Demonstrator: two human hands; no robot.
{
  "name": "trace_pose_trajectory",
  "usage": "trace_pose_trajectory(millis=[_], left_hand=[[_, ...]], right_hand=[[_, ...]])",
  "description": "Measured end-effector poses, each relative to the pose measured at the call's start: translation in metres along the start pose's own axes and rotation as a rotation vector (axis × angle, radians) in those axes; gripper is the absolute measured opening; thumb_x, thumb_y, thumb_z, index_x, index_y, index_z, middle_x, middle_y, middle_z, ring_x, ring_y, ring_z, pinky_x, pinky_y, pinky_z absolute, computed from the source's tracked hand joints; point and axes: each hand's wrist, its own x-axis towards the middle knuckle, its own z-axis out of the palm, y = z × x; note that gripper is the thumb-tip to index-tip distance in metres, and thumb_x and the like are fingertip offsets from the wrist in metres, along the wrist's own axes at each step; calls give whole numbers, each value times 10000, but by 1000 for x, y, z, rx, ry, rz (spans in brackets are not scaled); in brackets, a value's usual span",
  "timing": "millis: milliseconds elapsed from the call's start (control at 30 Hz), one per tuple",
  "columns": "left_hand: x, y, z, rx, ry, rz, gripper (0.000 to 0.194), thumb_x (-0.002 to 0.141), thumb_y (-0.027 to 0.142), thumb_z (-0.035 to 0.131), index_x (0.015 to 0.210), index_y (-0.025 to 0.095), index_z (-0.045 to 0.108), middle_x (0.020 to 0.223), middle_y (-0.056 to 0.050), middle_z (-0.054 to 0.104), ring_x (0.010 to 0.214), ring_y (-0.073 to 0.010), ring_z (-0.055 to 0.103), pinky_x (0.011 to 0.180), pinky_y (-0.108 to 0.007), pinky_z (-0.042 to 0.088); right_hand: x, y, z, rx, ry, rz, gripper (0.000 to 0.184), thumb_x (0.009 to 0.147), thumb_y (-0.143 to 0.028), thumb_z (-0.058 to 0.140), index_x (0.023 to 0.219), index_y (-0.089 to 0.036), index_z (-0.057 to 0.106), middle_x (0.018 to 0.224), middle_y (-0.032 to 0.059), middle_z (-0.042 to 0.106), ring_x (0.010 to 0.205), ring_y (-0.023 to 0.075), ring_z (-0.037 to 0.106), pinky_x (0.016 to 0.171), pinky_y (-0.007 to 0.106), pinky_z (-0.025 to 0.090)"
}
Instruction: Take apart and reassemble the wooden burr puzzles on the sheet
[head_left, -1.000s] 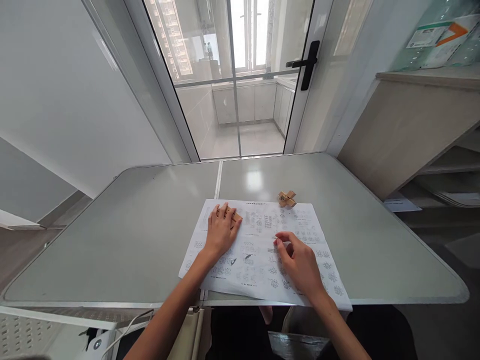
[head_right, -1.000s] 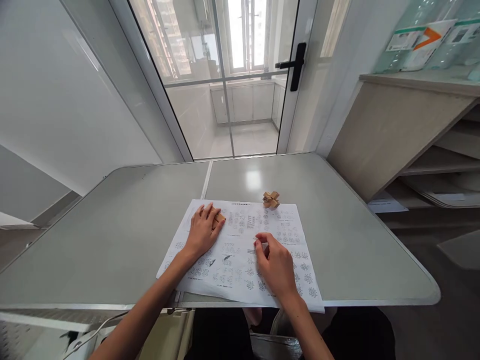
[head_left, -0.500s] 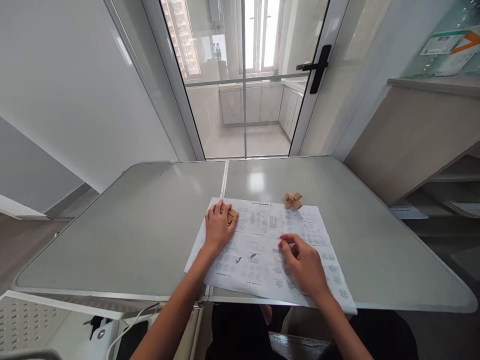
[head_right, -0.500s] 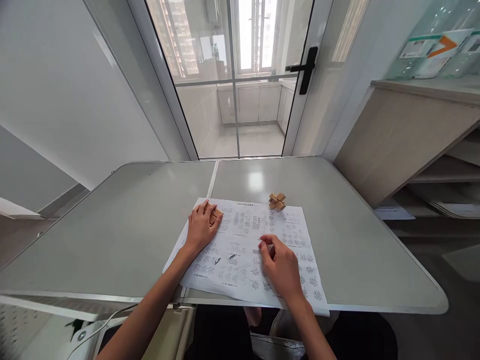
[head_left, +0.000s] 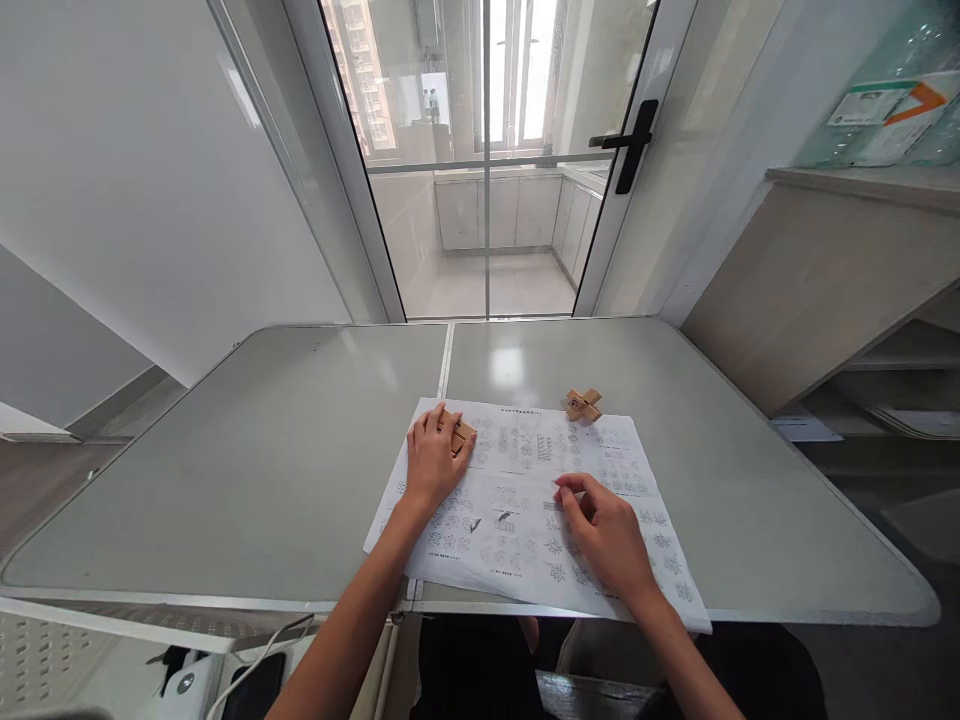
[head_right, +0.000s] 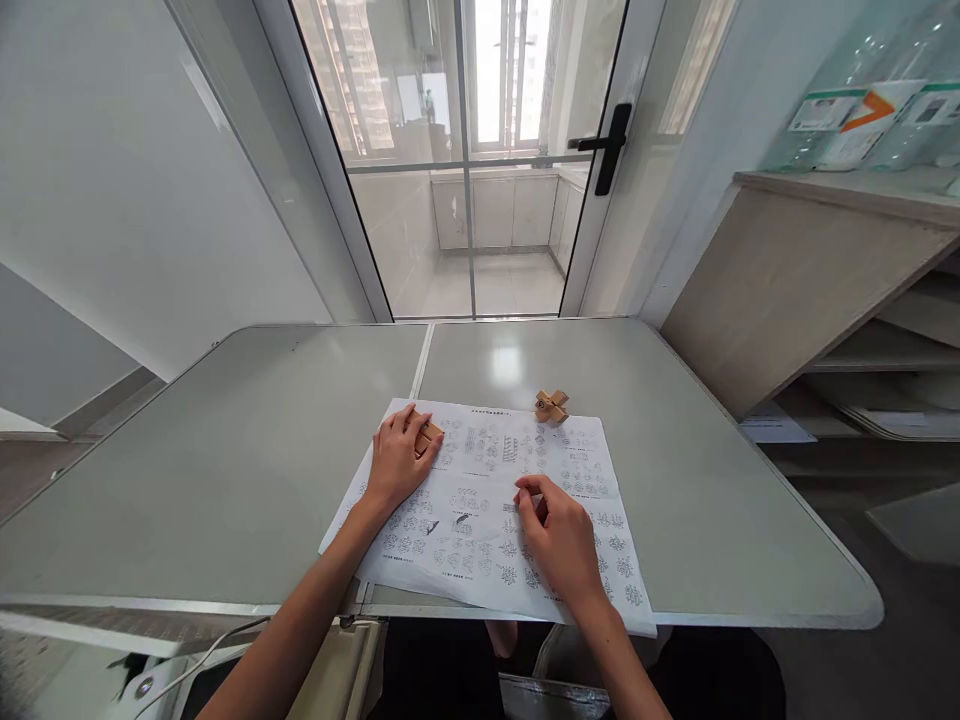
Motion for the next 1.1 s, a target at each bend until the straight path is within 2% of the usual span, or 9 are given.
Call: trace_pose_trajectory(millis=[167, 267, 367, 533, 667, 833, 967, 1033, 1100], left_hand=[[0, 0, 0, -12, 3, -8, 397, 1006, 426, 581, 1355, 257, 668, 1574, -113, 525, 1430, -356, 466, 1195, -562, 401], [0, 1, -1, -21, 7, -10, 385, 1005, 414, 585, 1347, 260, 669, 1572, -112, 526, 1424, -351, 474, 1194, -559, 404], [0, 1, -2, -21, 0, -10, 386, 1009, 418, 580, 1348, 253, 665, 1570, -113, 528, 1430, -347, 470, 1195, -555, 402], [1, -1, -2, -20, -7, -21, 388, 1006, 426, 589, 1343, 248, 660, 1581, -112, 520, 1438, -341, 466, 1200, -554, 397], [0, -1, -2, -22, -2, -19, 381, 1002, 421, 595, 1336, 248, 660, 1574, -114, 527, 1433, -341, 475, 1198, -553, 400], [1, 0, -3, -27, 13, 7, 372, 997, 402, 611, 1330, 242, 655, 1561, -127, 539, 1436, -350, 477, 1196, -557, 401], [-1, 9, -16, -118, 116, 55, 391, 1008, 374, 608, 1374, 237, 608, 1560, -123, 539, 1487, -335, 433, 1234, -546, 361], [-9, 19, -27, -261, 76, 119, 395, 1014, 381, 603, 1393, 271, 584, 1558, -94, 541, 1465, -302, 476, 1237, -513, 379], [-23, 30, -40, -463, -56, 161, 458, 1013, 402, 612, 1451, 294, 534, 1550, -82, 551, 1439, -280, 518, 1213, -475, 431]], right_hand=[[10, -1, -3, 119, 20, 37, 382, 972, -544, 551, 1084, -205, 685, 911, 72, 784, 573, 188, 635, 628, 344, 526], [34, 5, -10, 346, 59, 160, 454, 928, -577, 617, 1183, -200, 605, 929, 72, 775, 494, 160, 594, 457, 293, 477], [66, 11, -20, 491, 169, 280, 474, 896, -586, 678, 1158, -215, 540, 929, 67, 781, 475, 131, 580, 418, 252, 465], [105, 16, -23, 465, 181, 356, 436, 907, -597, 680, 1048, -210, 535, 842, 87, 795, 474, 157, 637, 358, 236, 430], [116, 18, -16, 390, 162, 313, 404, 951, -593, 620, 963, -191, 585, 789, 92, 783, 439, 153, 630, 334, 239, 410], [110, 16, -11, 324, 138, 195, 473, 956, -659, 576, 921, -188, 604, 778, 66, 758, 435, 133, 596, 367, 244, 421], [79, 3, -12, 373, 33, 86, 574, 969, -750, 498, 973, -191, 628, 808, 61, 743, 493, 141, 610, 451, 262, 464], [55, -7, -11, 366, -30, 40, 543, 1000, -722, 473, 1009, -202, 628, 826, 56, 744, 513, 149, 619, 479, 270, 469], [30, -16, -11, 346, -114, -28, 483, 1033, -664, 467, 1039, -207, 621, 822, 50, 742, 536, 160, 639, 532, 281, 500]])
